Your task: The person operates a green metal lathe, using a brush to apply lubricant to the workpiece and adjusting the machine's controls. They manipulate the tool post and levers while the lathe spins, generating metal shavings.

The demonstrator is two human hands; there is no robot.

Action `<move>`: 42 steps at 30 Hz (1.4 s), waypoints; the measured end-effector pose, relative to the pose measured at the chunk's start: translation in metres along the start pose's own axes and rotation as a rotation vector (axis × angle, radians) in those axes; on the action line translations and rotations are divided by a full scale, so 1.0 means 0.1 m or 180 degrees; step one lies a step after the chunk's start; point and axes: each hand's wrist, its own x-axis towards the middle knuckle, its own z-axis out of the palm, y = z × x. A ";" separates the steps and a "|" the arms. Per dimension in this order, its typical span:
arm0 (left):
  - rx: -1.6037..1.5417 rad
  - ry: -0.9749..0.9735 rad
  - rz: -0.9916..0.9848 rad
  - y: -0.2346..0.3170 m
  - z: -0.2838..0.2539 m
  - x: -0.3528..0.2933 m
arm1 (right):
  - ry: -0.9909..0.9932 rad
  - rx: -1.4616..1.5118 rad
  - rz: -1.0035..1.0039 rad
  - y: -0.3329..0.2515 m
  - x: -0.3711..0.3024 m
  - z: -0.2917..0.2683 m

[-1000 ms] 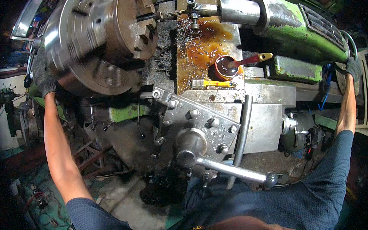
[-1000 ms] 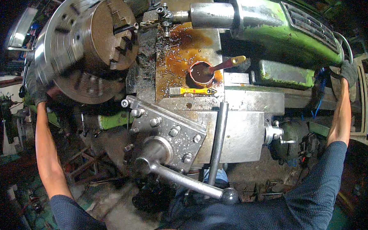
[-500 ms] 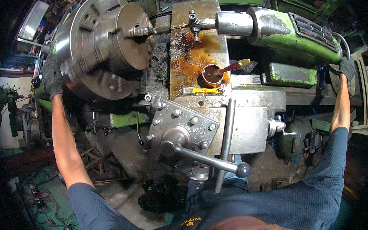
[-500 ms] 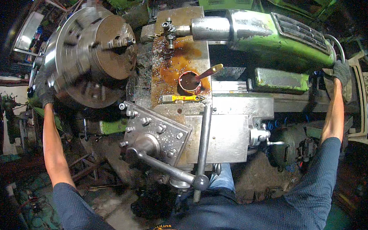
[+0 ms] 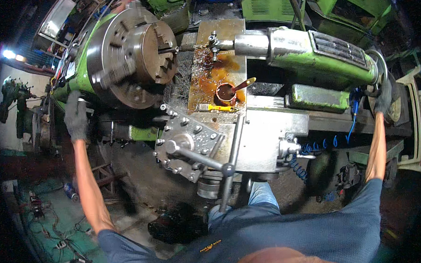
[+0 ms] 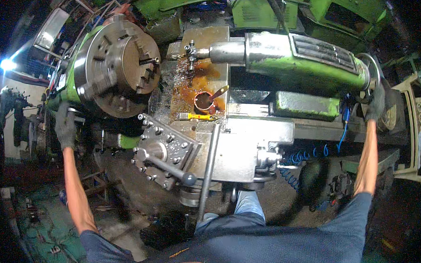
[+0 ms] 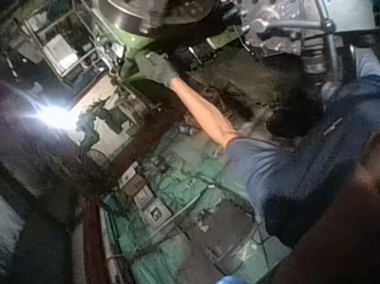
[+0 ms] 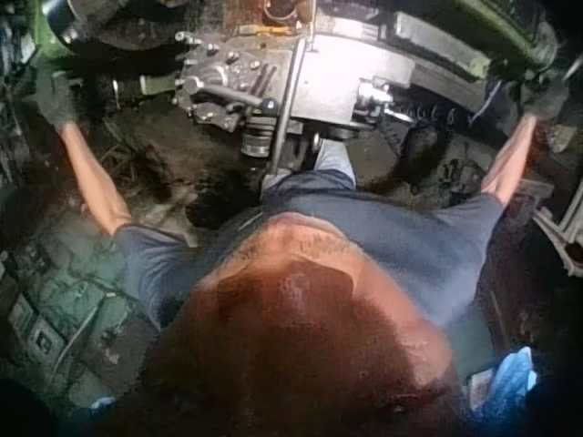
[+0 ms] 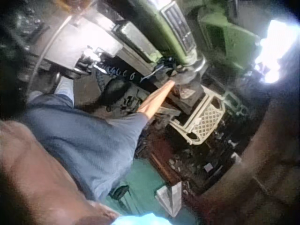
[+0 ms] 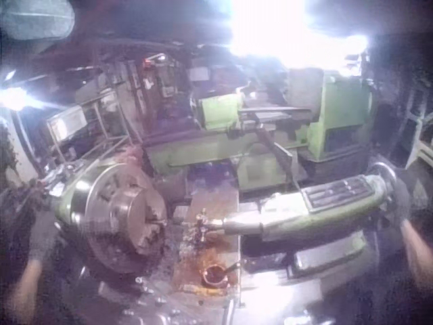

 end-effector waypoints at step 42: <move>-0.0783 0.1100 0.0364 3.75 0.18 -1.59 | -0.3020 0.1405 -0.1134 -4.75 0.52 0.14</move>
